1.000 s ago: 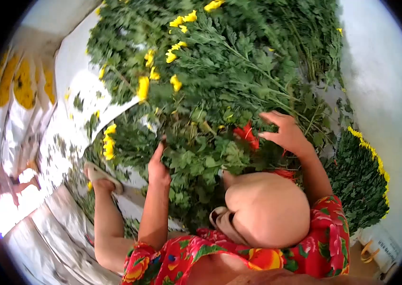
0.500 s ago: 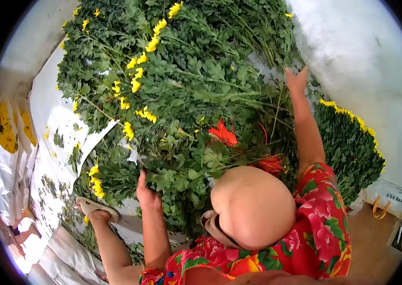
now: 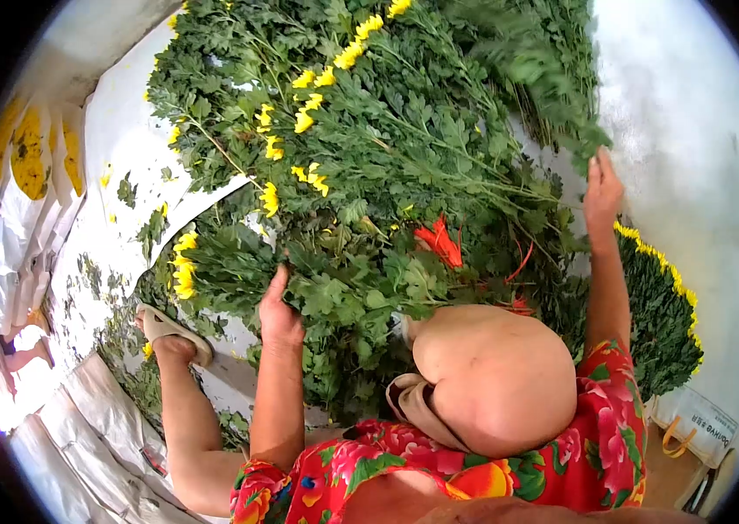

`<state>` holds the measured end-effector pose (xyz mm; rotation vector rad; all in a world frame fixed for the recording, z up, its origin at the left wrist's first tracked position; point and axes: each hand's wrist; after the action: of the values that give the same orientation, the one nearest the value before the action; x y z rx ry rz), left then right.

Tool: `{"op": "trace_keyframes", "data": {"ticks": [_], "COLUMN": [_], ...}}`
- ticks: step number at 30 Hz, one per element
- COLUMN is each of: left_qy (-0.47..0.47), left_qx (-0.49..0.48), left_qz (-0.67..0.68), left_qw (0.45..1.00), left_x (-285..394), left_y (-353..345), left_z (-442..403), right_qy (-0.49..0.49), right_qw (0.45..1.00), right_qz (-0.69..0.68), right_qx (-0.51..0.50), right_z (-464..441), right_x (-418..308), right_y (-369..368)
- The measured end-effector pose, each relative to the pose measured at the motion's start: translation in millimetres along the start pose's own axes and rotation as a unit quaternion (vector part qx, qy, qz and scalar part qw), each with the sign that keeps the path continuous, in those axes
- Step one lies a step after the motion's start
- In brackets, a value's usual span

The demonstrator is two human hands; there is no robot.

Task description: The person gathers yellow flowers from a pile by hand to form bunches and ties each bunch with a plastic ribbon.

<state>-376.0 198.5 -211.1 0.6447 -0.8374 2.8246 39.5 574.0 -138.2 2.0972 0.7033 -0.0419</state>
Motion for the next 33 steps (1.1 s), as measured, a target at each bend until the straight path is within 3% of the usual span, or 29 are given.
{"op": "trace_keyframes", "data": {"ticks": [2,4,5,6,8,10,11,13,14,16,19,20,22,25,30,32,33], "left_qy": [0.001,-0.008,-0.011,-0.017,-0.02,0.0,0.006,0.012,0.013,0.011,0.014,0.025,0.02,0.011,0.034,0.027,0.04], "left_qx": [0.008,-0.026,-0.014,-0.014,-0.03,0.03,0.012,-0.024,-0.022,-0.075,-0.036,-0.002,-0.012,-0.049,-0.051,-0.07,-0.063], "left_qz": [-0.011,-0.001,-0.002,-0.001,0.02,-0.004,-0.005,-0.006,-0.005,-0.005,-0.021,-0.042,-0.03,-0.012,0.012,0.012,0.012], "left_qw": [1.0,1.0,1.0,1.0,0.999,1.0,1.0,1.0,1.0,0.997,0.999,0.999,0.999,0.999,0.998,0.997,0.997], "left_x": [-7.4,-9.5,-8.1,-6.8,-7.7,-1.3,-4.1,-8.0,-9.3,-11.7,-5.8,-4.5,-7.4,-11.1,-10.8,-10.9,-11.2], "left_y": [5.7,10.7,9.2,12.1,17.4,-3.6,-2.5,-8.2,-10.9,-14.6,-28.5,-29.0,-22.8,-18.3,-14.9,-16.0,-15.5], "left_z": [0.5,3.1,6.1,5.4,0.5,7.5,2.4,-2.4,-3.9,-5.6,5.6,8.2,5.8,4.7,2.8,2.1,0.6], "right_qy": [0.131,0.03,-0.129,-0.127,0.062,0.063,-0.025,-0.171,-0.17,-0.071,-0.072,-0.069,-0.216,-0.24,-0.2,-0.037,-0.037], "right_qw": [0.99,0.999,0.984,0.985,0.968,0.984,0.965,0.918,0.918,0.855,0.816,0.811,0.849,0.86,0.866,0.857,0.863], "right_qz": [0.001,-0.015,0.021,0.016,0.243,0.046,-0.01,-0.042,-0.041,-0.096,-0.044,-0.044,-0.176,-0.151,-0.182,-0.191,-0.096], "right_qx": [0.048,-0.019,-0.12,-0.118,0.002,-0.16,-0.259,-0.354,-0.356,-0.505,-0.571,-0.579,-0.45,-0.424,-0.421,-0.478,-0.495], "right_z": [3.8,5.5,-6.8,-10.6,-24.4,-29.8,-31.5,-24.3,-17.1,1.5,11.7,15.4,13.1,-1.0,-4.5,13.3,17.0], "right_x": [-0.1,-8.6,-22.7,-17.6,-1.9,-25.9,-41.3,-84.9,-86.7,-88.1,-122.5,-113.7,-83.5,-92.8,-93.5,-77.0,-108.6], "right_y": [-12.7,-24.1,-21.1,-35.4,-74.3,-104.5,-129.8,-152.2,-158.3,-172.3,-136.2,-138.8,-141.7,-119.3,-138.5,-169.3,-156.8]}}
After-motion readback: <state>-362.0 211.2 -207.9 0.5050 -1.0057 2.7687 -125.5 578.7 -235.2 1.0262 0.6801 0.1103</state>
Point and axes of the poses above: each hand's wrist, its own z-axis away from the middle knuckle, its own y-axis out of the back of the hand, x = y × z
